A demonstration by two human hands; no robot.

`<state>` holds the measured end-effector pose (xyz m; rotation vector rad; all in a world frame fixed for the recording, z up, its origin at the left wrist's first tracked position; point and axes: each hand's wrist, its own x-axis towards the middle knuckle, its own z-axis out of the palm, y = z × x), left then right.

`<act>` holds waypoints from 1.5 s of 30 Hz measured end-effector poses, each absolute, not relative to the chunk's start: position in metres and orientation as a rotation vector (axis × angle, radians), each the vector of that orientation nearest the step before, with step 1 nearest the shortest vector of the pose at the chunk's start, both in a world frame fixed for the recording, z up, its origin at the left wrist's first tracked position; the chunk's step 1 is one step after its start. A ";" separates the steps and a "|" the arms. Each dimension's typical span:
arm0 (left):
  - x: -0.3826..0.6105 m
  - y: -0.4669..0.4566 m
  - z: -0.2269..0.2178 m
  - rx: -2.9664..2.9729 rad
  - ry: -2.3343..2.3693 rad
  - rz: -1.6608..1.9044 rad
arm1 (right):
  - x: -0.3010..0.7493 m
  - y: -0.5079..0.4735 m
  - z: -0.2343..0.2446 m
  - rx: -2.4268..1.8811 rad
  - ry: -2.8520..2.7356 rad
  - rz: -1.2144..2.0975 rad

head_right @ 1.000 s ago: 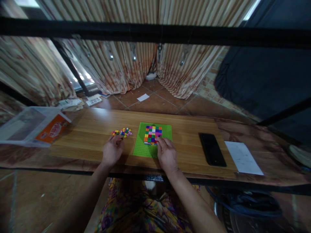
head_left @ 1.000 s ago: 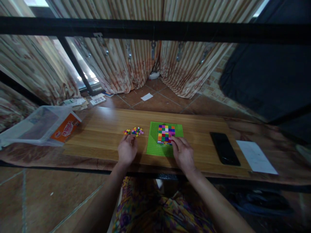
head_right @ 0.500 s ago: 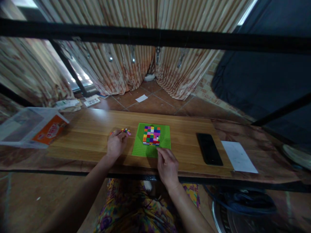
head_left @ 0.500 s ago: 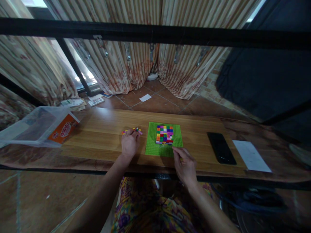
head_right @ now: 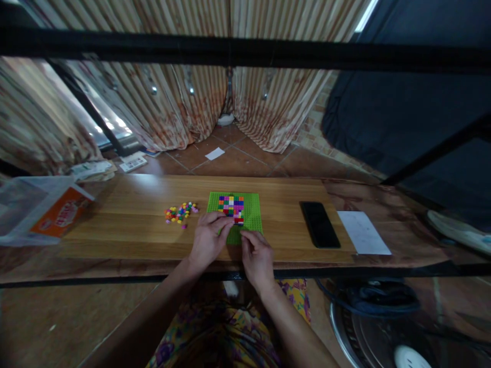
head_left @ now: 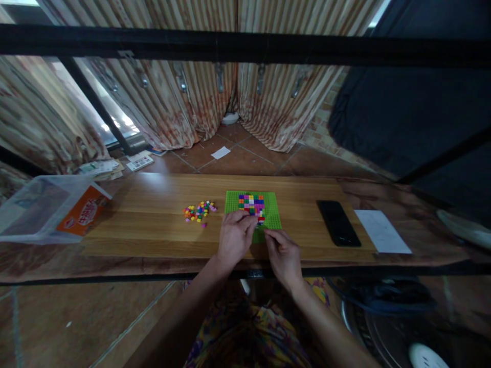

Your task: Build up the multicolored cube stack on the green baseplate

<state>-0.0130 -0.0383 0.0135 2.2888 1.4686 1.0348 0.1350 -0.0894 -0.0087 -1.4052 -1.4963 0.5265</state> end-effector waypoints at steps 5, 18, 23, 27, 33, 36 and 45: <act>-0.005 -0.024 0.017 2.514 1.485 0.890 | 0.142 -0.094 -0.009 -1.429 -1.442 0.576; -0.004 -0.019 0.021 2.762 1.472 0.822 | 0.144 -0.079 -0.006 -1.402 -1.496 0.534; -0.008 -0.014 0.017 2.690 1.500 0.854 | 0.140 -0.067 -0.006 -1.414 -1.555 0.493; -0.010 -0.012 0.017 2.684 1.468 0.814 | 0.142 -0.058 -0.005 -1.486 -1.541 0.398; -0.012 -0.014 0.014 2.833 1.412 0.739 | 0.146 -0.043 -0.002 -1.533 -1.577 0.314; -0.013 -0.017 0.010 2.922 1.415 0.720 | 0.144 -0.041 -0.005 -1.523 -1.596 0.317; -0.012 -0.025 0.013 2.941 1.432 0.605 | 0.120 -0.056 0.010 -1.340 -1.576 0.337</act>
